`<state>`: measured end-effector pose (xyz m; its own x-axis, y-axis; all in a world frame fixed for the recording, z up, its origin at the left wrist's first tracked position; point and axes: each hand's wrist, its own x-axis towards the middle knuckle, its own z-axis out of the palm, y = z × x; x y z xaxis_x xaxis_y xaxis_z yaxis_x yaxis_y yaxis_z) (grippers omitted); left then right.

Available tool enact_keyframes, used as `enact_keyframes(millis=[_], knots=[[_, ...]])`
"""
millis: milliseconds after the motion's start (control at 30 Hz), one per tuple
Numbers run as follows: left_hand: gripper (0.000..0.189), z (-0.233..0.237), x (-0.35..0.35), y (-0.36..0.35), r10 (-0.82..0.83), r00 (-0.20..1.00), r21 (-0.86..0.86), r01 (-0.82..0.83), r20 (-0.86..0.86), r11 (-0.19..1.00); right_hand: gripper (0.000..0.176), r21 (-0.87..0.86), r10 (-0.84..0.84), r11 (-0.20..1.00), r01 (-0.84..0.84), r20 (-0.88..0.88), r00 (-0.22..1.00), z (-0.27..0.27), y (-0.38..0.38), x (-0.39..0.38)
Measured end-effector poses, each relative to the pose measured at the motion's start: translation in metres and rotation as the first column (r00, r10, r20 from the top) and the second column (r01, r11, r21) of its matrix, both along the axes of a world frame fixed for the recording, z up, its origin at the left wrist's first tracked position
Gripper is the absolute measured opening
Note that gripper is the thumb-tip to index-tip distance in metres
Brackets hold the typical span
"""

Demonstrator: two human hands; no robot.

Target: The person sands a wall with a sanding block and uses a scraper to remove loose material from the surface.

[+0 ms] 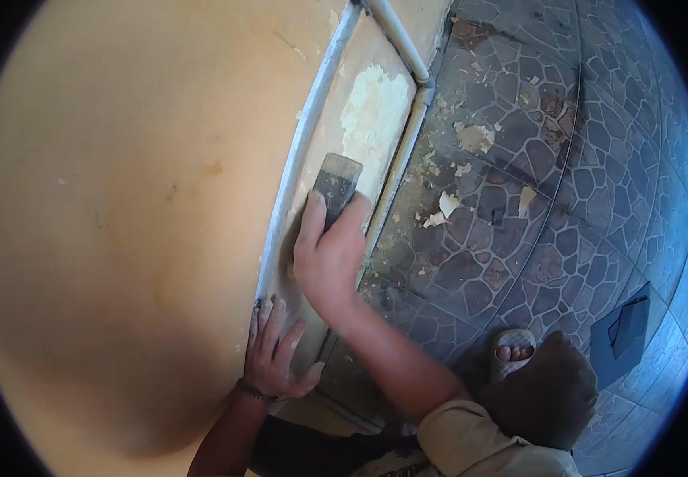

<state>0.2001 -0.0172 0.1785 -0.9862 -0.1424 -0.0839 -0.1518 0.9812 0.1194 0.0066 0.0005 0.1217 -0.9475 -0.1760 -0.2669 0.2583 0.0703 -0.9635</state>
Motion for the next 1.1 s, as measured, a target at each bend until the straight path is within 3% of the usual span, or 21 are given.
enact_keyframes(millis=[133,233,300,367,400,433,467,567,633,700,767,833,900,1000,1100], knots=[[0.066,-0.005,0.001,-0.001,-0.004,1.000,-0.016,0.004,-0.012,1.000,0.041,0.093,-0.082,0.992,0.082,0.000,0.997,-0.042,-0.018,-0.107],[0.066,-0.003,0.000,-0.003,-0.012,1.000,-0.021,0.012,-0.010,1.000,0.040,0.071,-0.059,0.996,0.058,0.009,0.998,-0.028,-0.013,-0.072],[0.068,-0.004,0.000,-0.004,-0.023,1.000,-0.032,0.024,0.017,0.999,0.046,-0.059,-0.006,0.998,0.008,0.032,0.999,-0.004,-0.002,-0.012],[0.068,-0.004,0.001,-0.003,-0.031,0.998,-0.038,0.033,0.047,0.999,0.043,-0.128,-0.051,0.990,0.052,0.012,0.999,-0.002,-0.004,-0.024],[0.068,-0.005,-0.001,-0.004,-0.030,0.999,-0.051,0.033,0.046,0.998,0.042,-0.026,0.045,0.999,-0.042,0.111,0.993,-0.007,-0.006,-0.059],[0.068,-0.006,-0.001,-0.003,-0.024,0.998,-0.058,0.027,0.050,0.998,0.041,0.033,-0.029,0.999,0.027,0.056,0.998,-0.027,-0.017,-0.097],[0.068,-0.004,0.000,-0.001,-0.025,0.998,-0.061,0.029,0.056,0.998,0.050,-0.030,-0.162,0.986,0.161,-0.045,0.986,-0.035,-0.019,-0.133],[0.065,-0.001,-0.002,-0.001,-0.012,0.997,-0.078,0.018,0.075,0.997,0.042,-0.004,0.041,0.999,-0.041,0.103,0.994,-0.022,-0.005,-0.076],[0.064,0.001,-0.004,0.001,-0.008,0.996,-0.085,0.015,0.084,0.996,0.042,-0.125,0.012,0.992,-0.005,0.055,0.998,-0.008,0.002,-0.023],[0.064,-0.002,-0.005,-0.002,-0.010,0.994,-0.085,0.019,0.105,0.996,0.041,-0.118,-0.037,0.992,0.040,0.026,0.999,-0.021,-0.007,-0.045],[0.064,-0.002,-0.004,-0.001,-0.005,0.991,-0.086,0.016,0.132,0.996,0.043,0.026,-0.089,0.996,0.086,0.158,0.983,-0.042,-0.015,-0.106],[0.064,0.000,-0.003,0.004,0.015,0.986,-0.098,0.001,0.163,0.995,0.044,0.006,-0.083,0.996,0.084,0.215,0.973,-0.050,-0.012,-0.121],[0.065,-0.001,-0.010,-0.001,0.000,0.988,-0.112,0.017,0.154,0.994,0.044,-0.011,-0.074,0.997,0.077,0.158,0.985,-0.030,-0.006,-0.043],[0.067,-0.002,-0.003,-0.002,-0.024,0.986,-0.097,0.041,0.165,0.994,0.044,-0.090,-0.063,0.993,0.073,0.109,0.992,-0.015,-0.001,0.000],[0.069,-0.004,-0.004,-0.001,-0.013,0.987,-0.099,0.030,0.162,0.995,0.041,0.042,-0.060,0.998,0.051,0.250,0.966,-0.048,-0.009,-0.054]])
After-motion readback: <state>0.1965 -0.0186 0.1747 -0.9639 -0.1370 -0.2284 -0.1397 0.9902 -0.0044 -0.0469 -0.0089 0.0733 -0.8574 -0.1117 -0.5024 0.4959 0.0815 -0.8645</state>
